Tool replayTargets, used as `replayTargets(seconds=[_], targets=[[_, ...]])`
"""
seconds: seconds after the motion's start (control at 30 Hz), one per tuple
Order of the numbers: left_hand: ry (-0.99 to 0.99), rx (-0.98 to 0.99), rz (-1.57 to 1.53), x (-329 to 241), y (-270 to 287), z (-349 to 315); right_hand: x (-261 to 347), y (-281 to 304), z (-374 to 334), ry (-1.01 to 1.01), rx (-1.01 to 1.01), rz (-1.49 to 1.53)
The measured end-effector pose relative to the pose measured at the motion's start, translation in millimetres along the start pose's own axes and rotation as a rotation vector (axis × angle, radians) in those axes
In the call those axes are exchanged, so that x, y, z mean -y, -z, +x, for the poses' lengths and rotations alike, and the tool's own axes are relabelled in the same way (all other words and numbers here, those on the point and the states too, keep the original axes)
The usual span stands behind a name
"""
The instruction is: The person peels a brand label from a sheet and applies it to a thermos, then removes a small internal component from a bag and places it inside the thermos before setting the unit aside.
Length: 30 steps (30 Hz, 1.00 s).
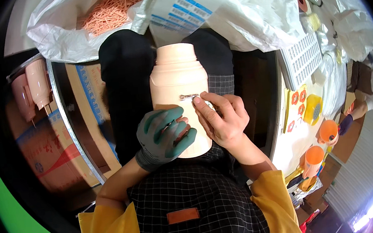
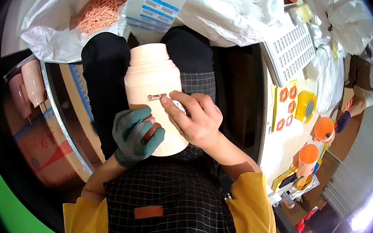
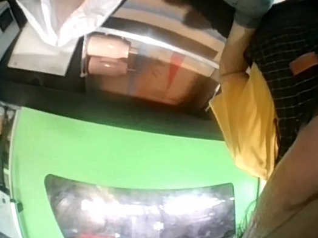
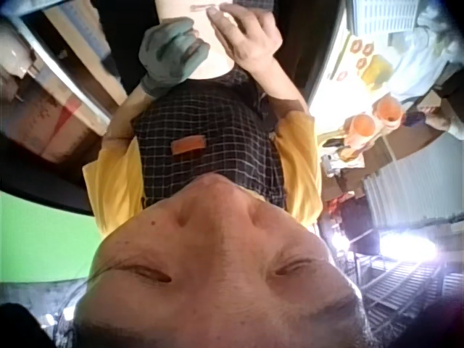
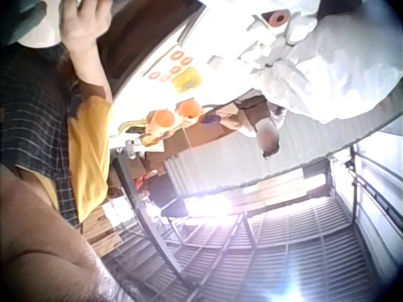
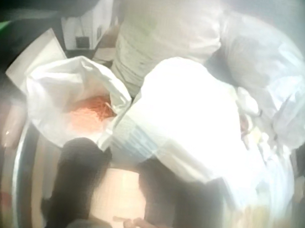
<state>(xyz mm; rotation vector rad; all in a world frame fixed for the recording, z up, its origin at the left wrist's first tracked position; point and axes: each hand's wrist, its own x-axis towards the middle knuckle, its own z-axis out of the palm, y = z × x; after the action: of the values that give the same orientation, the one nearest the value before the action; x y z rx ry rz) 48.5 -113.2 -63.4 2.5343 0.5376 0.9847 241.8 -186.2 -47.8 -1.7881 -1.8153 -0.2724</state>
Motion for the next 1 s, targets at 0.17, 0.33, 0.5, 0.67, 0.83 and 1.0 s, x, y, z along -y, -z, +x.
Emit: replayTargets(seconds=[0.17,0.33,0.5,0.67,0.83,1.0], targets=[[-0.032,-0.008,0.024,-1,-3,6,-2,0,-2,-0.014,-0.010,-0.006],[0.076,0.108,0.024,-3,-7,4,-5,4,-1,-0.031,0.043,-0.024],[0.047,0.087,0.033,2,-3,3,-32,13,-14,-0.244,0.046,-0.097],[0.170,0.107,-0.076,3,1,5,5,-1,-5,-0.110,0.068,0.325],[0.192,-0.096,-0.043,54,13,56,12,-25,-38,-0.626,-0.109,0.622],[0.364,0.511,-0.266,112,4,121,39,0,-33,-0.449,-0.114,0.960]])
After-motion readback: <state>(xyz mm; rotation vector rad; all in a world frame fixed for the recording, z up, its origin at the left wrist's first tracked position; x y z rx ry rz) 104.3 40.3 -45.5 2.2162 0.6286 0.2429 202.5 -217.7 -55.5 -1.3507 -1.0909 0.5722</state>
